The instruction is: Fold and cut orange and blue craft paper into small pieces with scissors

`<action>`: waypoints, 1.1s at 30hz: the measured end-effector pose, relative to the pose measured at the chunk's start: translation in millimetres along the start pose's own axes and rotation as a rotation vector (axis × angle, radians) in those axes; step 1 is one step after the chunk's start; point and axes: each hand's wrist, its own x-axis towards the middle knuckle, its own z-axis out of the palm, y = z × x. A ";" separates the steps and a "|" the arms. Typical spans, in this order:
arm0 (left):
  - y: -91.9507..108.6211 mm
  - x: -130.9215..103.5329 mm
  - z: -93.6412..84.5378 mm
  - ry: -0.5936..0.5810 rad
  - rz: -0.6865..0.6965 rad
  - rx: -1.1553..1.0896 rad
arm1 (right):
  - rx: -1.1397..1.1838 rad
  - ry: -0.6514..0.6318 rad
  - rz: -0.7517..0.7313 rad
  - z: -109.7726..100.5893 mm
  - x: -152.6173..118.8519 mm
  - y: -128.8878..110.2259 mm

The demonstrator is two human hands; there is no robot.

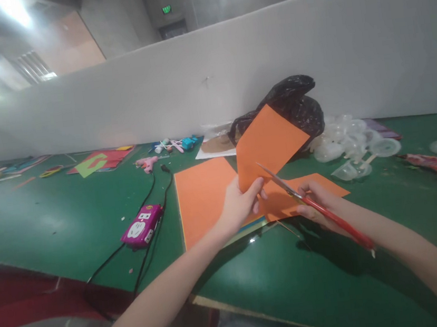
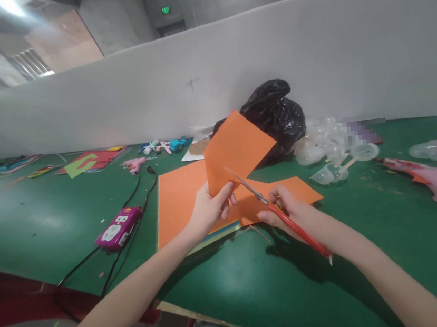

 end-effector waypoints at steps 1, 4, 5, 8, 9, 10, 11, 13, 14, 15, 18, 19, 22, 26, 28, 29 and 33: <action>-0.3 0.2 0.1 0.000 0.001 -0.006 | 0.005 0.013 -0.009 1.4 0.0 0.8; -1.8 0.9 0.5 -0.003 0.006 -0.026 | 0.006 0.054 -0.018 4.6 -0.9 1.2; -2.2 1.0 0.6 -0.005 0.006 -0.032 | 0.001 0.055 -0.017 5.1 -1.2 1.0; -3.1 0.9 0.7 -0.005 0.007 -0.042 | -0.010 0.034 -0.014 4.7 -1.7 -0.5; -3.4 0.8 0.7 -0.007 0.009 -0.041 | -0.008 0.030 -0.015 4.2 -1.7 -1.1; -3.8 0.8 0.6 -0.009 0.013 -0.038 | -0.005 0.028 -0.015 3.7 -1.7 -1.7; -4.2 0.7 0.5 -0.011 0.016 -0.033 | -0.005 0.027 -0.013 3.3 -1.7 -2.3; -5.0 0.8 0.2 -0.015 0.020 -0.025 | -0.010 0.026 -0.010 2.5 -1.7 -2.9; -5.2 0.8 0.1 -0.017 0.019 -0.025 | -0.014 0.023 -0.007 2.3 -1.6 -2.9; -5.2 0.9 -0.1 -0.017 0.017 -0.027 | -0.016 0.023 -0.004 2.2 -1.6 -2.7; -3.7 0.7 -0.1 -0.015 0.008 -0.034 | -0.016 0.043 0.007 2.1 -1.4 -0.8; -3.0 0.5 0.0 -0.015 0.006 -0.033 | -0.016 0.050 0.014 2.1 -1.3 -0.1; -1.1 -0.2 0.6 -0.016 -0.005 -0.025 | -0.011 0.052 0.037 2.1 -1.0 1.6; -0.9 -0.8 1.2 -0.018 -0.012 -0.040 | 0.013 0.042 0.021 3.0 -0.5 2.8; -1.1 -0.7 1.2 -0.021 -0.008 -0.053 | 0.020 0.040 0.015 3.9 -0.4 3.4; -1.3 -0.6 1.2 -0.020 -0.006 -0.059 | 0.017 0.042 0.014 4.4 -0.4 3.7; -2.4 -0.3 1.4 -0.013 -0.002 -0.066 | -0.009 0.073 0.005 5.9 -0.1 4.9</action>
